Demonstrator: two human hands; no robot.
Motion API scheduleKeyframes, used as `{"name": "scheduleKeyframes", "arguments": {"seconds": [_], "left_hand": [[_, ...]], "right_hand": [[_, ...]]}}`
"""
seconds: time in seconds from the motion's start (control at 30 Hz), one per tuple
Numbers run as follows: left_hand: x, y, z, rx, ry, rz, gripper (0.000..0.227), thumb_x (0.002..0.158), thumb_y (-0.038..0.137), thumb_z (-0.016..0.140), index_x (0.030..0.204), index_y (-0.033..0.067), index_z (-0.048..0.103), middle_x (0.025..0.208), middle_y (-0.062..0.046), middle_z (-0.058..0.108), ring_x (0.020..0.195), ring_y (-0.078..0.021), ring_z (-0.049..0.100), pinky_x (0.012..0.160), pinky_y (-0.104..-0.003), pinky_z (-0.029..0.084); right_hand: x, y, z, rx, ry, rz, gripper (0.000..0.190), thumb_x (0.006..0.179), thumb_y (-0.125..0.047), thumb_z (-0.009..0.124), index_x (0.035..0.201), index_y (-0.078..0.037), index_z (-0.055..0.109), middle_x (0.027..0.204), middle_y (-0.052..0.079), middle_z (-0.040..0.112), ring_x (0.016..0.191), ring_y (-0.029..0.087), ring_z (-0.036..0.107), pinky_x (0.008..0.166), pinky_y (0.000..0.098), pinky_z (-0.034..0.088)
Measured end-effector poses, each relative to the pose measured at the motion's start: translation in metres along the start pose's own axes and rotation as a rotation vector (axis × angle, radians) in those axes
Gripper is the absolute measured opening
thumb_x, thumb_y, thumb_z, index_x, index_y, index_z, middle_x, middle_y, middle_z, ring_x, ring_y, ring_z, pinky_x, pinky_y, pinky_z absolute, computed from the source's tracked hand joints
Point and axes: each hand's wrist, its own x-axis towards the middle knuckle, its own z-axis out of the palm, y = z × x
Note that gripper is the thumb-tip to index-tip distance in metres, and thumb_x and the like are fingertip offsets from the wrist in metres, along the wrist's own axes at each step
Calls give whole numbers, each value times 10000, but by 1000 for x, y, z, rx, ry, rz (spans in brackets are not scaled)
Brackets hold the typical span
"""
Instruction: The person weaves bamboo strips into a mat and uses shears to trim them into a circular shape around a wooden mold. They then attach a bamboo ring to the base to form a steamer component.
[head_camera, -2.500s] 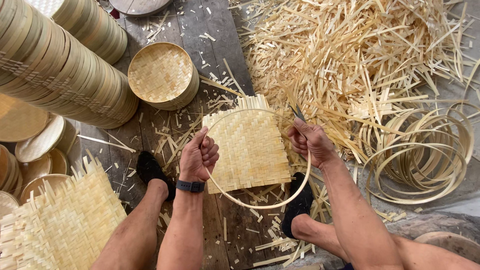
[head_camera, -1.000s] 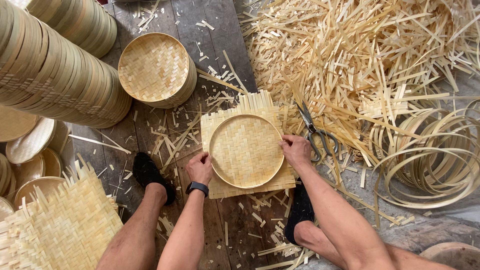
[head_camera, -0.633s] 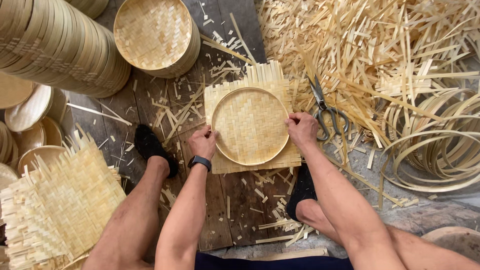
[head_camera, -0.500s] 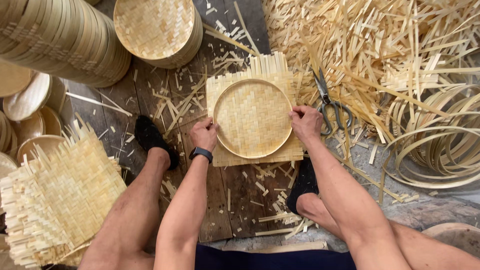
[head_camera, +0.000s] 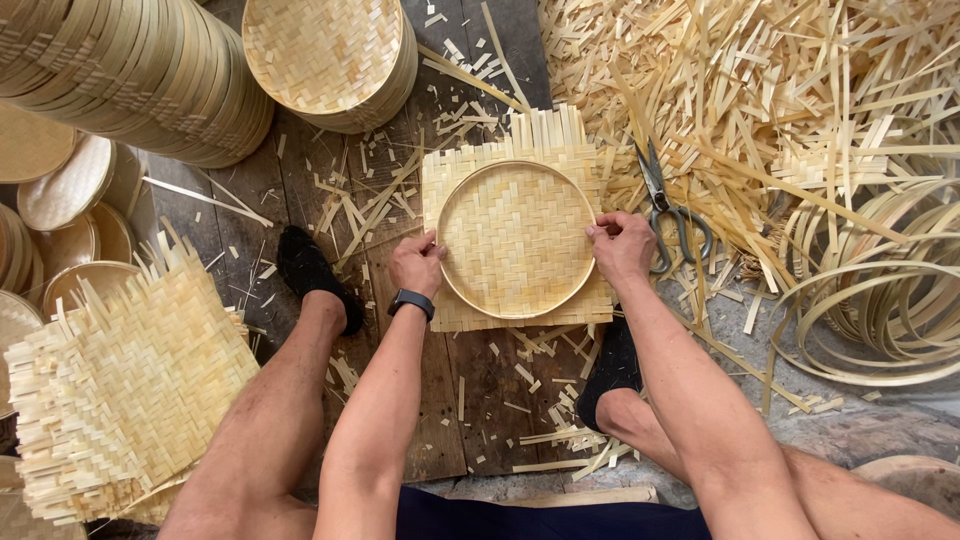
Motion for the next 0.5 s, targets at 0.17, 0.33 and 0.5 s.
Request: {"name": "scheduleKeyframes", "arguments": {"seconds": [0.17, 0.33, 0.5], "left_hand": [[13, -11, 3, -164, 11, -4, 386, 740, 101, 872, 1113, 154, 789, 894, -22, 786, 777, -122, 713, 735, -284, 604], [11, -16, 7, -164, 48, 68, 299, 767, 82, 866, 1061, 84, 811, 851, -60, 784, 740, -149, 714, 722, -300, 592], [22, -23, 7, -112, -8, 99, 270, 787, 98, 861, 1053, 75, 816, 863, -73, 798, 741, -158, 729, 728, -316, 606]], "right_hand": [[4, 5, 1, -2, -52, 58, 167, 827, -192, 857, 939, -81, 803, 872, 95, 768, 749, 198, 713, 744, 348, 569], [6, 7, 1, 2, -133, 201, 191, 826, -264, 839, 985, -161, 814, 861, 37, 790, 770, 199, 729, 746, 349, 582], [1, 7, 2, -47, -61, 71, 185, 805, -259, 849, 941, -135, 836, 857, 79, 780, 790, 236, 725, 806, 373, 567]]}}
